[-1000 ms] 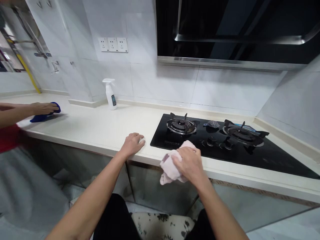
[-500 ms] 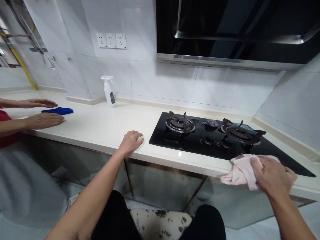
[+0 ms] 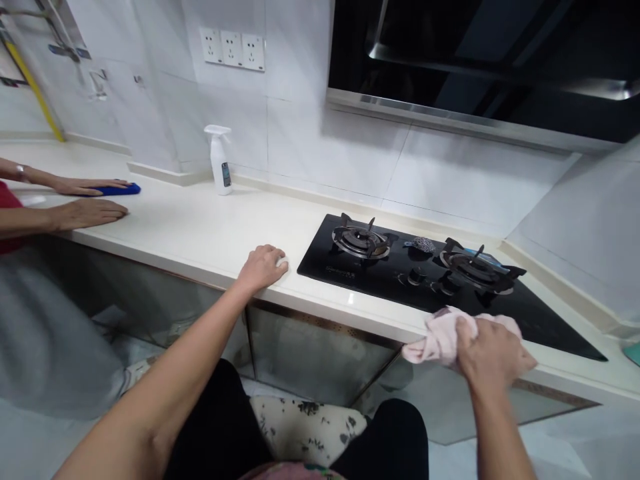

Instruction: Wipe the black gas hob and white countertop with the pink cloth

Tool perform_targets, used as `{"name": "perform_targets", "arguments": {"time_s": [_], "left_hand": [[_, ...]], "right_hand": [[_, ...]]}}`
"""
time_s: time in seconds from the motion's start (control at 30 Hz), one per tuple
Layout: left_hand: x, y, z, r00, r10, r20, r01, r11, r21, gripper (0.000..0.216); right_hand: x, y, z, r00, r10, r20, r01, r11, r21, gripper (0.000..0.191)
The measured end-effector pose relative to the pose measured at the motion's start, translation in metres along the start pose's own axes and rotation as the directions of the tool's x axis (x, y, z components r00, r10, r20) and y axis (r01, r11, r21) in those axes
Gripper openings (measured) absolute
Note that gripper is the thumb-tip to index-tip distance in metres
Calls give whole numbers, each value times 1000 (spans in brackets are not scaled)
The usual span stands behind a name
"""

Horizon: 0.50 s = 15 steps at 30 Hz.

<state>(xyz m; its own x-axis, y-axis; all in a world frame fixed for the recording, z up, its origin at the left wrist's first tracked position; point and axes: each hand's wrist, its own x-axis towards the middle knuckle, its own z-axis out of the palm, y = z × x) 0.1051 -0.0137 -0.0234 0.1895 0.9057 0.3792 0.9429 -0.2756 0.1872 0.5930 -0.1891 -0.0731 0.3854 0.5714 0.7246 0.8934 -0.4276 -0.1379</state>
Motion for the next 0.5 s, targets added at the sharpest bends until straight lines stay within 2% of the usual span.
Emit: {"name": "perform_targets", "arguments": {"time_s": [0.17,0.23,0.3,0.33,0.4,0.5], "left_hand": [[-2,4,-5,1000,-2,13,1,1000,26,44],[-2,3,-6,1000,0,19,-1,1000,26,45],[-1,0,-5,1000,9,16,-9,1000,24,46],[0,-3,-4,1000,13,13,-14,1000,21,47],[4,-10,-1,1000,19,9,-19,1000,10,49],[12,-20,4,999,24,24,-24,1000,-9,52]], "right_hand": [[-25,-126,-27,973,-139,186,111,982,156,50],[-33,-175,-38,936,-237,259,169,951,259,53],[-42,-217,-48,883,-401,243,294,877,380,66],[-45,-234,-51,846,-490,208,373,824,427,72],[-50,-257,-53,768,-629,123,516,721,463,74],[-48,-258,-49,690,-723,34,629,622,466,64]]}}
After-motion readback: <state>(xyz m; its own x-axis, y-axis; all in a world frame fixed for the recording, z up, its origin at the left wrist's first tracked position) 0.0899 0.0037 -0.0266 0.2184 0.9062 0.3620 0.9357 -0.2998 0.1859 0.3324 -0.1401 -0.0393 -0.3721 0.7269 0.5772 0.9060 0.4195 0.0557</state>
